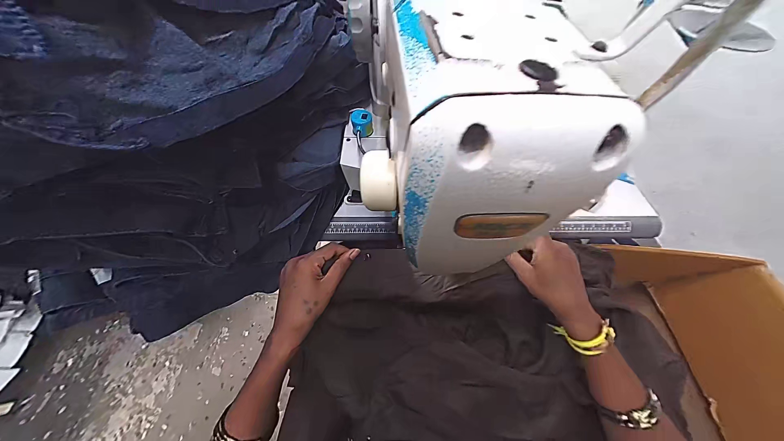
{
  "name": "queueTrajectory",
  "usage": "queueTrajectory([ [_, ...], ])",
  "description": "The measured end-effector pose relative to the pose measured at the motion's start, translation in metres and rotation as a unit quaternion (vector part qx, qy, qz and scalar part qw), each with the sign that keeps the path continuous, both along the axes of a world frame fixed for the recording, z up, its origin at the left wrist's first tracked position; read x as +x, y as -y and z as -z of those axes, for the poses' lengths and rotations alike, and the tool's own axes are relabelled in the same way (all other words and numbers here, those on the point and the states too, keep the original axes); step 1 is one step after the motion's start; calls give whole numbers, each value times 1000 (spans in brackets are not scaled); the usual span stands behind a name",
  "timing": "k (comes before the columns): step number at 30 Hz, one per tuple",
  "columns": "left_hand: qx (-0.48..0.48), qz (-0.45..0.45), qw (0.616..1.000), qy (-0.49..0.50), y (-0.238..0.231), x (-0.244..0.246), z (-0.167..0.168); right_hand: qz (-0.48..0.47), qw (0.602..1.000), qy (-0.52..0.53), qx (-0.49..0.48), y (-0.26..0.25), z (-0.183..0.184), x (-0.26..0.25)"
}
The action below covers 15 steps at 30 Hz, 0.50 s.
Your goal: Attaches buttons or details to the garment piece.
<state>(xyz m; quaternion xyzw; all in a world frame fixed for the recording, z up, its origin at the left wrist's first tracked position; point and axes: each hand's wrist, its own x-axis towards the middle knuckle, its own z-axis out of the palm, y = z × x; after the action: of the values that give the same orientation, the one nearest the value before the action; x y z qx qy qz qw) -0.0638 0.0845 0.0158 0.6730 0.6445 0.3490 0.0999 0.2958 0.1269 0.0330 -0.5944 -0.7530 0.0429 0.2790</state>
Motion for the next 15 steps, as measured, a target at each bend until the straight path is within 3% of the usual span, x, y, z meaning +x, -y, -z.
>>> queueTrajectory([
  [3,19,50,999,-9,0,10,11,87,993,73,-43,-15,1,22],
  [7,-111,170,965,166,-3,38,6,11,995,79,66,-46,12,4],
  [12,-167,120,942,267,-12,71,-4,1,989,136,62,-74,25,-12],
  [15,-138,80,939,305,-9,81,2,-7,988,88,123,-67,34,-5],
])
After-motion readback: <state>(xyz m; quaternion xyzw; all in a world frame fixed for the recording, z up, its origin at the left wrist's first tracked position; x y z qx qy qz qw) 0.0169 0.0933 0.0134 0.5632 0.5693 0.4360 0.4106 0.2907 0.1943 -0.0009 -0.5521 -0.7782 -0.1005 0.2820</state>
